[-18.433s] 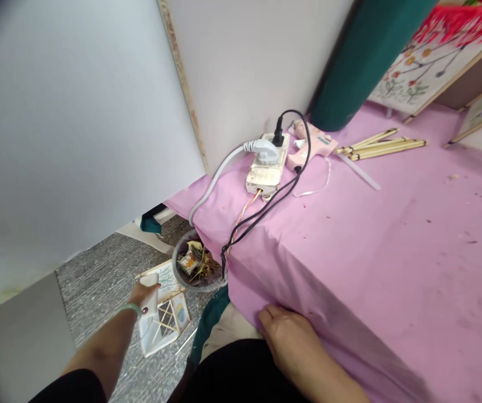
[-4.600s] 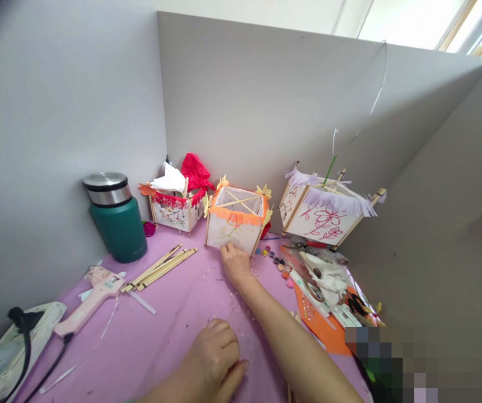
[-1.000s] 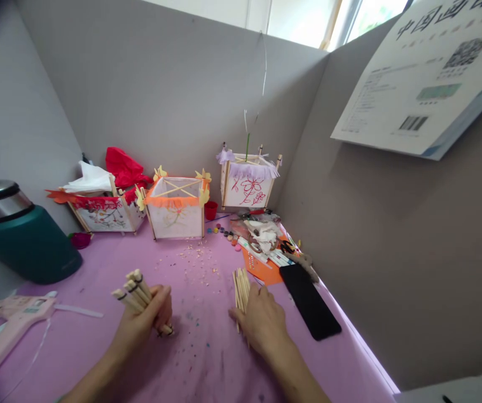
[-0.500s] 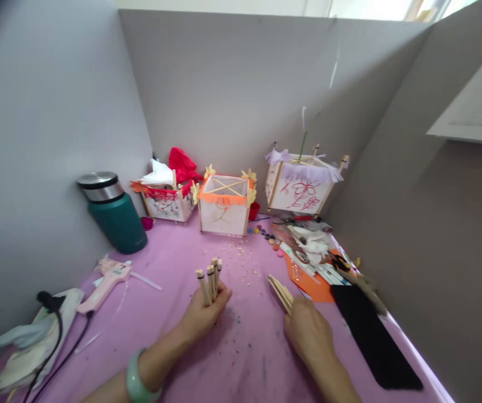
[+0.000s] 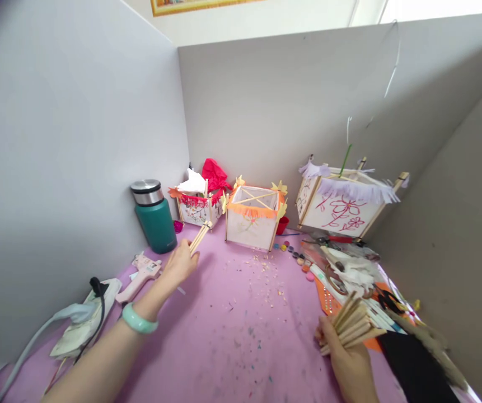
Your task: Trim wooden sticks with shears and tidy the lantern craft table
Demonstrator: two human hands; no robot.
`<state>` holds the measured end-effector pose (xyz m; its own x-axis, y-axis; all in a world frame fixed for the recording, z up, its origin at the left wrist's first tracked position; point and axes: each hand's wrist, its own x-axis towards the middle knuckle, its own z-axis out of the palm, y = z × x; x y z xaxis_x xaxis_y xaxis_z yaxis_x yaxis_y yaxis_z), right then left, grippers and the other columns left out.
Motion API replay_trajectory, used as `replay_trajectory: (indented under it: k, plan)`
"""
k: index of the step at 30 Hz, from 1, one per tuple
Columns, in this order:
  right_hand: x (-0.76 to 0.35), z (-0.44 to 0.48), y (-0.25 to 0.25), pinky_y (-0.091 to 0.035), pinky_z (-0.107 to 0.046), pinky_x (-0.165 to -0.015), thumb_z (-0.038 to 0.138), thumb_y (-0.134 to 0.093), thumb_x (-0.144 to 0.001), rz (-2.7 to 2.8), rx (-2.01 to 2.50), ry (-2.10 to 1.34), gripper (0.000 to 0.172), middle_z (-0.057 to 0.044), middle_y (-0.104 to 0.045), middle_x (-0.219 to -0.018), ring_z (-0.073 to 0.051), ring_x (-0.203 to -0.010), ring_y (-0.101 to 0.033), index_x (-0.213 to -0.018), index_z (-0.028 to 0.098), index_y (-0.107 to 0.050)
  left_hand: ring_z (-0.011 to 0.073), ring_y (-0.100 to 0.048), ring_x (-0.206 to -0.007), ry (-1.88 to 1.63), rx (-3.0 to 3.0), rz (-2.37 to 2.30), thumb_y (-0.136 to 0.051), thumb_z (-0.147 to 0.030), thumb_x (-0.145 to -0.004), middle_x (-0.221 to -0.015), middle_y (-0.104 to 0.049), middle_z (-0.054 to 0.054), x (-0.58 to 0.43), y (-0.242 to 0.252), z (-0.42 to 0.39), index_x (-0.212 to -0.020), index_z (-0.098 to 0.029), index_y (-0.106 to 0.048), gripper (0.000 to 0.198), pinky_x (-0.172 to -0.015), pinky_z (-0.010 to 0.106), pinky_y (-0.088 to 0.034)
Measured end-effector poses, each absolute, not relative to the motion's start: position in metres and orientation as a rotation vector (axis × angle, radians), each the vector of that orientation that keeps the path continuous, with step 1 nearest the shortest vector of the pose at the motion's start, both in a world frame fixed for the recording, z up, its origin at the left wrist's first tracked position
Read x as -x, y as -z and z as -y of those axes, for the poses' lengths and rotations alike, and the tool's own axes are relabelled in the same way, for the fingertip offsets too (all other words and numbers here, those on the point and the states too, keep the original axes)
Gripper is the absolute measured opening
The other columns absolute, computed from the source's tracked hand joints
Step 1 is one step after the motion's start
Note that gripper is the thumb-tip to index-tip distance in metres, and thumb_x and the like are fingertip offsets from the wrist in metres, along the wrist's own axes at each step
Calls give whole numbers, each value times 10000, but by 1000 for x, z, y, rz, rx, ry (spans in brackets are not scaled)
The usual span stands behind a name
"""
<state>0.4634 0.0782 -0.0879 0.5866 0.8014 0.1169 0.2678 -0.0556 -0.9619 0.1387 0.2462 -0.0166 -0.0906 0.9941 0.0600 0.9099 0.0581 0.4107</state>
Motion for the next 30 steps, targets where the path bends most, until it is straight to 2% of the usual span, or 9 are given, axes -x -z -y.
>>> replay_trajectory:
  k: [3,7,12,15,18,20,24,27,30]
  plan:
    - [-466,-81,98,-447,-299,-508,689,-647,-647,869,1646,-607,525,-43,-569,-542,-176,-517,-531,-587,176,-554,323,-639,-948,-430,-1895,-2214,-476,-256,-853,-1073,-606,216,-126,24,-272,-1113,-100,-492,303,-746,369,-465]
    - [-468,-79,101,-460,-291,-516,681,-647,-655,845,1671,-585,517,-47,-594,-558,-179,-530,-549,-613,169,-584,301,-645,-887,-383,-1915,-2313,-364,-131,-859,-1099,-555,221,-121,35,-289,-1132,-65,-505,314,-737,382,-475]
    - [-469,-78,106,-468,-305,-536,704,-632,-634,843,1743,-570,542,-57,-612,-576,-199,-558,-567,-638,162,-606,304,-537,-1087,-423,-2110,-2320,-234,-86,-877,-1094,-555,203,-123,48,-285,-1082,-86,-564,389,-889,399,-427]
    - [-467,-78,106,-463,-304,-545,695,-618,-659,895,1734,-569,528,-51,-601,-572,-194,-554,-559,-626,169,-598,317,-531,-1060,-446,-2166,-2277,-251,-52,-842,-1042,-578,221,-123,49,-281,-1021,-68,-599,392,-889,423,-415]
    - [-464,-79,103,-464,-298,-558,661,-612,-696,889,1670,-563,495,-50,-604,-596,-189,-565,-557,-623,171,-596,334,-513,-1084,-560,-2235,-2154,-332,-113,-843,-1081,-583,215,-130,40,-282,-1037,-91,-606,336,-908,443,-399]
    - [-461,-79,100,-465,-290,-567,627,-633,-694,840,1605,-523,460,-50,-620,-650,-189,-599,-565,-693,167,-616,306,-528,-1085,-695,-2274,-1962,-419,-190,-840,-1076,-617,155,-141,32,-285,-988,-156,-627,257,-936,402,-391]
    - [-456,-78,95,-419,-272,-493,580,-674,-660,752,1566,-549,456,15,-540,-565,-157,-517,-489,-825,159,-617,238,-617,-896,-935,-2140,-1690,-479,-318,-839,-872,-678,60,-173,25,-301,-818,-214,-627,183,-853,327,-437]
    - [-451,-77,93,-385,-264,-464,580,-680,-639,720,1619,-558,449,28,-505,-542,-135,-478,-437,-771,156,-619,265,-624,-888,-1116,-1900,-1678,-577,-441,-786,-940,-667,122,-194,30,-320,-928,-149,-592,324,-823,368,-467]
    - [-445,-76,89,-382,-265,-460,587,-671,-635,706,1628,-539,442,26,-499,-532,-145,-481,-452,-749,161,-635,252,-609,-1005,-1294,-1716,-1561,-633,-437,-760,-1131,-618,175,-209,37,-342,-1126,-99,-518,511,-877,360,-476]
